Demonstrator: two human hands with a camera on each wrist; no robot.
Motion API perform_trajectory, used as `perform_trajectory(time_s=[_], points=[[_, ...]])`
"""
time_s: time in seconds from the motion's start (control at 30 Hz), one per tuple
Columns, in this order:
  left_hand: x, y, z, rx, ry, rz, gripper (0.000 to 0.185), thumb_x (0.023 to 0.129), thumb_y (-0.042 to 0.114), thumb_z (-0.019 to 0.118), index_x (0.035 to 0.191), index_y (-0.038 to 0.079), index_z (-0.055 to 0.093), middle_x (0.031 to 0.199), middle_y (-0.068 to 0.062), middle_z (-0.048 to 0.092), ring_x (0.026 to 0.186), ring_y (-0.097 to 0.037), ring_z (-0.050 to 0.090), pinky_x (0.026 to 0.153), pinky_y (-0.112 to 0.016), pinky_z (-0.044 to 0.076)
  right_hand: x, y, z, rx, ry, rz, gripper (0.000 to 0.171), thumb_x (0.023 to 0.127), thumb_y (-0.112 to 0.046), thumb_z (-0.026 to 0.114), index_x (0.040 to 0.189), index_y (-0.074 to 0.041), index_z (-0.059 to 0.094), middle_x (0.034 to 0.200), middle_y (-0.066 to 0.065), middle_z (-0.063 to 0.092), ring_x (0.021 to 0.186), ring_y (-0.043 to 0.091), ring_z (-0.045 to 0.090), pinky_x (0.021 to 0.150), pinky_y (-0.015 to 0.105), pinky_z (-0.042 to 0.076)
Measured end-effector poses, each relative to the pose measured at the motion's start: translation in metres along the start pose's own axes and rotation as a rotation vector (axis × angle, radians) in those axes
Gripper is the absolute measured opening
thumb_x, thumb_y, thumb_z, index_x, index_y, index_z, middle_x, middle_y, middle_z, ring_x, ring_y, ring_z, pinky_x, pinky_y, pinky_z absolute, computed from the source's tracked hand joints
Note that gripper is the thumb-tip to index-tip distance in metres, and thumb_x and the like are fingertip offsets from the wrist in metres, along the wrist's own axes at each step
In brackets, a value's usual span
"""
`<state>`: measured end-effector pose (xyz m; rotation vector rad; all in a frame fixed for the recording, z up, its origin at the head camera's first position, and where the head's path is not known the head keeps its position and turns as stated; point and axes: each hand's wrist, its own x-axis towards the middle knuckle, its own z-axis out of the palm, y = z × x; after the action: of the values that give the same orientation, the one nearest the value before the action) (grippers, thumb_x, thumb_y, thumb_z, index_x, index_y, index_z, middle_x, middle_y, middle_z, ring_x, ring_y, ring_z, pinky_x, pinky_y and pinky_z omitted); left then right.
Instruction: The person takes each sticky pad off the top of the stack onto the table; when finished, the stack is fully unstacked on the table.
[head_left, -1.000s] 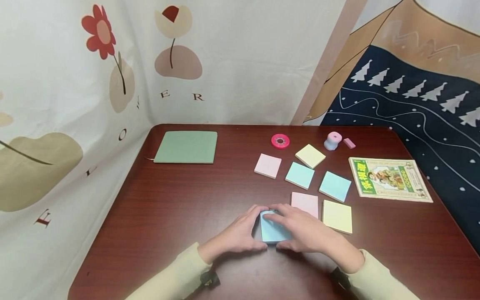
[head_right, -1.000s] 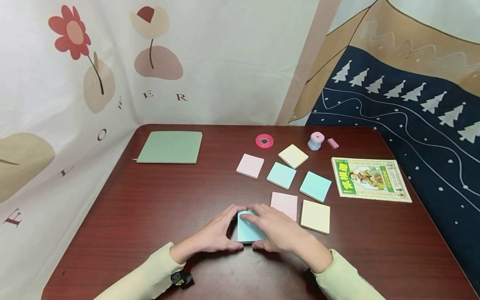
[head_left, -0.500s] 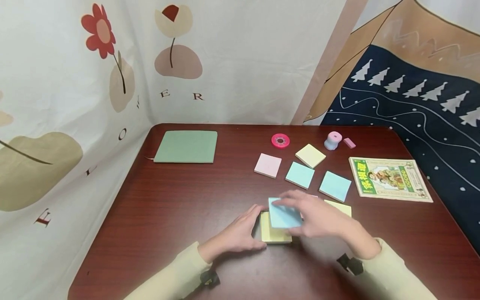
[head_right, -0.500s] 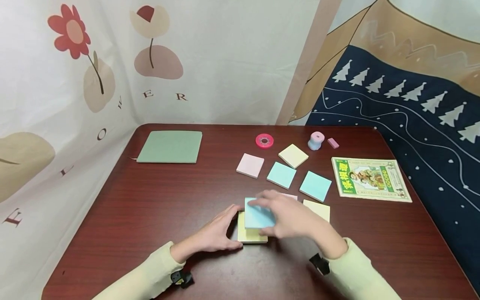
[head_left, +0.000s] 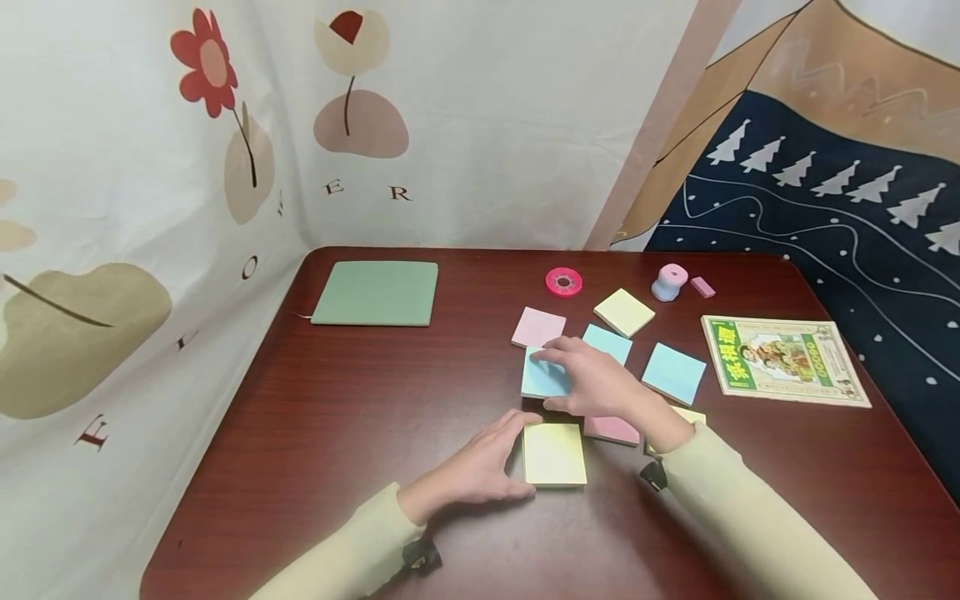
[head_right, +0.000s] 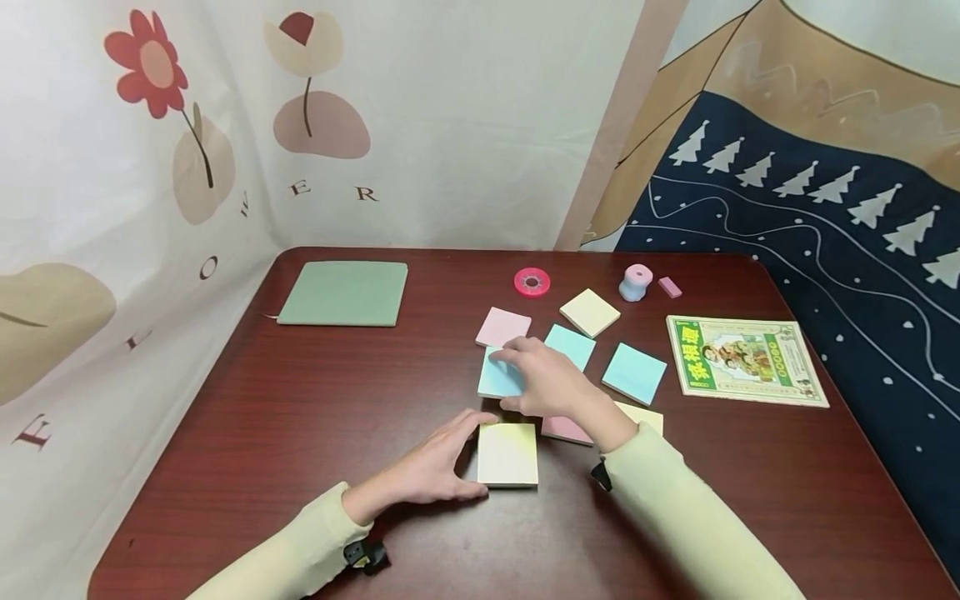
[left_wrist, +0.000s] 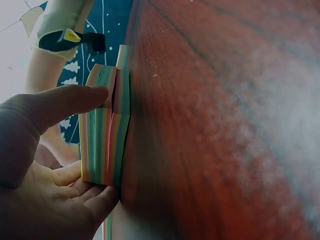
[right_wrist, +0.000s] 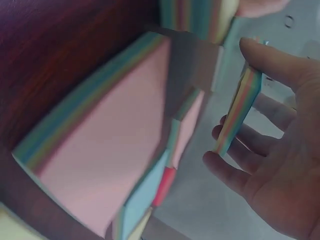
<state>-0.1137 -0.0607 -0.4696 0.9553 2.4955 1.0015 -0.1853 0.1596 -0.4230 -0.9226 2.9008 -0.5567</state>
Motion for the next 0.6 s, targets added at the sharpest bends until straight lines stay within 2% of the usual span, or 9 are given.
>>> perform_trajectory(time_s=[0.23, 0.43, 0.6], points=[[0.001, 0.002, -0.001, -0.001, -0.004, 0.008, 0.087, 0.070, 0.021, 0.086, 0.143, 0.011, 0.039, 0.135, 0.002, 0.046, 0.123, -0.014, 0.049, 0.103, -0.037, 0.041, 0.004, 0.003, 0.015, -0.011, -0.075, -0.012, 0.063, 0.072, -0.034, 0.085, 0.128, -0.015, 0.064, 0.127, 0.009, 0.058, 0.110, 0.024, 0.055, 0.087, 0.043, 0.052], [0.000, 0.002, -0.001, -0.005, 0.003, 0.020, 0.085, 0.070, 0.020, 0.086, 0.141, 0.010, 0.040, 0.134, 0.002, 0.047, 0.122, -0.013, 0.049, 0.103, -0.035, 0.041, 0.003, 0.005, 0.021, -0.009, -0.088, -0.031, 0.061, 0.072, -0.033, 0.085, 0.127, -0.014, 0.065, 0.127, 0.008, 0.057, 0.108, 0.023, 0.055, 0.083, 0.041, 0.052], [0.000, 0.002, -0.002, -0.007, 0.005, 0.023, 0.086, 0.070, 0.020, 0.086, 0.142, 0.010, 0.040, 0.135, 0.001, 0.047, 0.122, -0.013, 0.048, 0.104, -0.034, 0.040, 0.003, 0.006, 0.024, -0.020, -0.107, -0.024, 0.060, 0.073, -0.033, 0.085, 0.127, -0.014, 0.066, 0.130, 0.009, 0.055, 0.109, 0.024, 0.055, 0.085, 0.042, 0.052]])
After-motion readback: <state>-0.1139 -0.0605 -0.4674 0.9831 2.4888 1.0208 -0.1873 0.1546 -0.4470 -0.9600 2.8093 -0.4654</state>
